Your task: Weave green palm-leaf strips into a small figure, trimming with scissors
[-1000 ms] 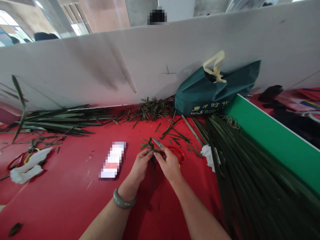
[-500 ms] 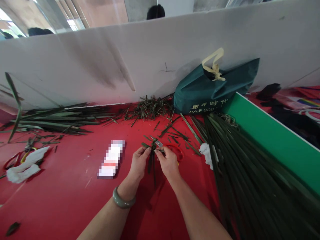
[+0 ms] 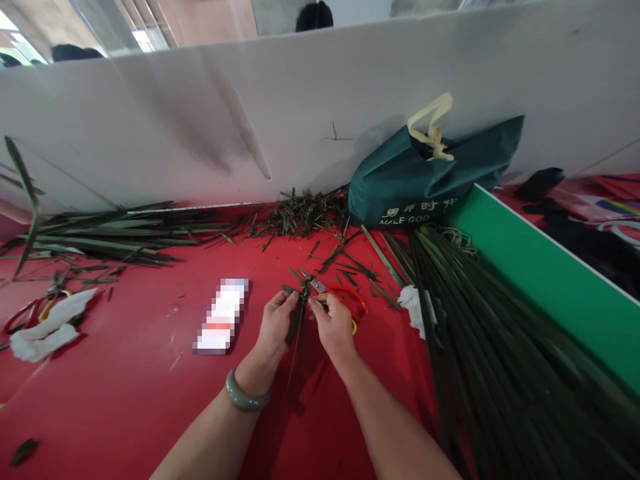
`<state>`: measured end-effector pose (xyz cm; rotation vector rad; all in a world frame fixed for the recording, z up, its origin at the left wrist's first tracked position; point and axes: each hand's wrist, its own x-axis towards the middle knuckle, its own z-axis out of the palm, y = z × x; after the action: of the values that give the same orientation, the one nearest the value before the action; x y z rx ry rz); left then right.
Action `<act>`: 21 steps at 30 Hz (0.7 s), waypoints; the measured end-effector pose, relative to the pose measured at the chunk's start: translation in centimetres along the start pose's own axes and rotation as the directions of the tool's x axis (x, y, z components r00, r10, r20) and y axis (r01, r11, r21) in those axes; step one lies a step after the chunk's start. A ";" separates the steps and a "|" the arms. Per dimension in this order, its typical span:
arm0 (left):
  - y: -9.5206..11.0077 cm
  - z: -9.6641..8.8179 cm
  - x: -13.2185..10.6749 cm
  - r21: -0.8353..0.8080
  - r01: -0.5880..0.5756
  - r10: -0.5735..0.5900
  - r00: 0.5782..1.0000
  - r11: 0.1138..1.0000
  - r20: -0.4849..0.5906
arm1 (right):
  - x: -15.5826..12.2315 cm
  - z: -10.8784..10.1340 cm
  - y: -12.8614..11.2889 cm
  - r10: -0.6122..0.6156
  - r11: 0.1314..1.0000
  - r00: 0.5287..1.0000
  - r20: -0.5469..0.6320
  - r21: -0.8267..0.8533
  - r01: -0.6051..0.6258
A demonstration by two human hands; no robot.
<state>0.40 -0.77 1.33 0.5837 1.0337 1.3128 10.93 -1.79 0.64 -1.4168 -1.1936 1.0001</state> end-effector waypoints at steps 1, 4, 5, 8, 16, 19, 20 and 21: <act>0.0 0.0 0.0 -0.005 0.018 -0.018 1.000 1.000 0.013 | 0.1 0.0 0.1 0.009 0.999 1.000 -0.005 0.037 -0.009; 0.1 -0.2 0.2 -0.046 0.062 -0.060 0.997 0.997 0.051 | 0.3 0.1 0.3 0.046 0.976 0.999 -0.007 0.213 -0.044; 0.1 -0.3 0.2 -0.075 0.064 -0.060 0.996 0.995 0.060 | 0.4 0.1 0.3 0.065 0.958 0.998 0.012 0.278 -0.066; 0.1 -0.6 0.4 -0.189 0.070 -0.059 0.996 0.980 0.066 | 0.6 0.3 0.6 0.119 0.910 0.988 0.096 0.388 -0.148; 0.6 -0.9 0.4 -0.199 0.167 -0.152 0.985 0.966 0.086 | -0.3 1.1 0.4 0.089 0.854 0.923 0.373 0.448 -0.263; 0.8 -0.9 0.2 -0.169 0.190 -0.178 0.980 0.967 0.085 | -0.6 1.3 0.1 0.132 0.814 0.887 0.442 0.462 -0.351; 0.8 -0.9 0.2 -0.157 0.196 -0.184 0.979 0.968 0.087 | -0.7 1.3 0.1 0.149 0.806 0.874 0.462 0.455 -0.378; 0.8 -0.9 0.2 -0.141 0.208 -0.196 0.976 0.968 0.093 | -0.7 1.3 0.1 0.168 0.798 0.862 0.477 0.448 -0.403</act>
<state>-0.81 -0.63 1.50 0.4015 0.8961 1.1664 9.55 -2.28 0.33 -0.9674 -0.8774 1.7753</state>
